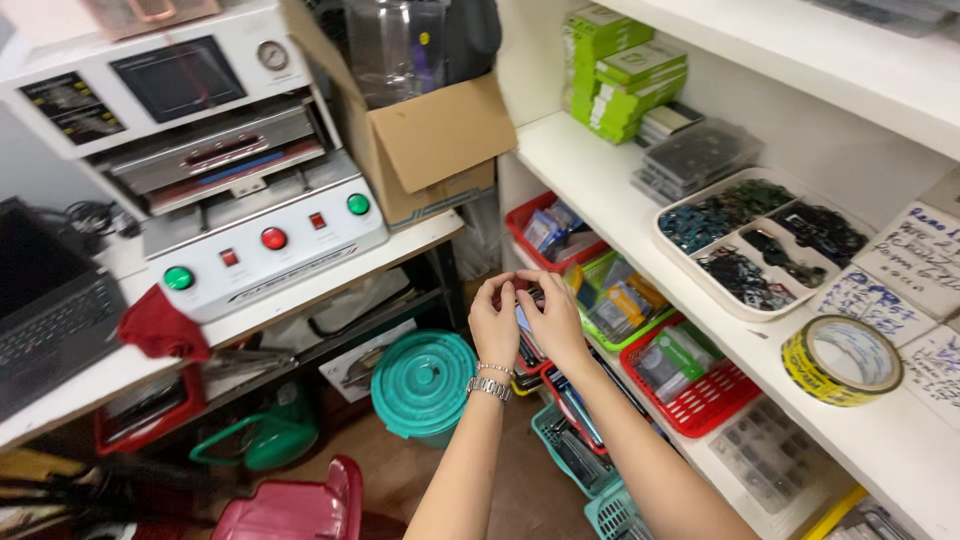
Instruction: The person organizes small electronic parts and tools in a workshop. They open and close plastic containers, place them on shelves, and handle various items on a cluttered workbench.
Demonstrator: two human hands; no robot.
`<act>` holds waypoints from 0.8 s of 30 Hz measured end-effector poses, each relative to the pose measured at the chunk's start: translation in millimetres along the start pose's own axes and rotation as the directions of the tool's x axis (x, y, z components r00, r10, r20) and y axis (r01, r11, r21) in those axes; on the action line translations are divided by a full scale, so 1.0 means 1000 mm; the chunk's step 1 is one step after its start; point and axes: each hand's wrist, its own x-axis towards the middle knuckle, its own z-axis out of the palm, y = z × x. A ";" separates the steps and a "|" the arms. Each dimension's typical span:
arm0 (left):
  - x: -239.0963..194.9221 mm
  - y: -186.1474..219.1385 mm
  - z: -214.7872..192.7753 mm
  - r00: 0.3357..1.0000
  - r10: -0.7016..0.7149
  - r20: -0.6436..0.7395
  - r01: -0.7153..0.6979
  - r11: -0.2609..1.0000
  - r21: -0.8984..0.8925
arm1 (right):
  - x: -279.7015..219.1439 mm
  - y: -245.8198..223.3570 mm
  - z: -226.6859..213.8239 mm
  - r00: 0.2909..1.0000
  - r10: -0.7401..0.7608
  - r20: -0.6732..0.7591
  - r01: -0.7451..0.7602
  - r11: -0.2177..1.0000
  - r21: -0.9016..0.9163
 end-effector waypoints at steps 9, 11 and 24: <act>-0.037 0.014 -0.113 0.973 0.017 -0.229 -0.020 1.000 -0.011 | -0.051 -0.072 0.066 0.983 -0.069 0.173 0.052 0.994 0.098; -0.043 0.015 -0.141 0.963 0.032 -0.268 -0.032 0.999 0.005 | -0.062 -0.088 0.082 0.975 -0.113 0.192 0.093 0.989 0.112; -0.150 0.044 -0.360 0.843 0.067 -0.534 0.004 0.992 0.130 | -0.207 -0.225 0.196 0.869 -0.317 0.380 0.209 0.931 0.298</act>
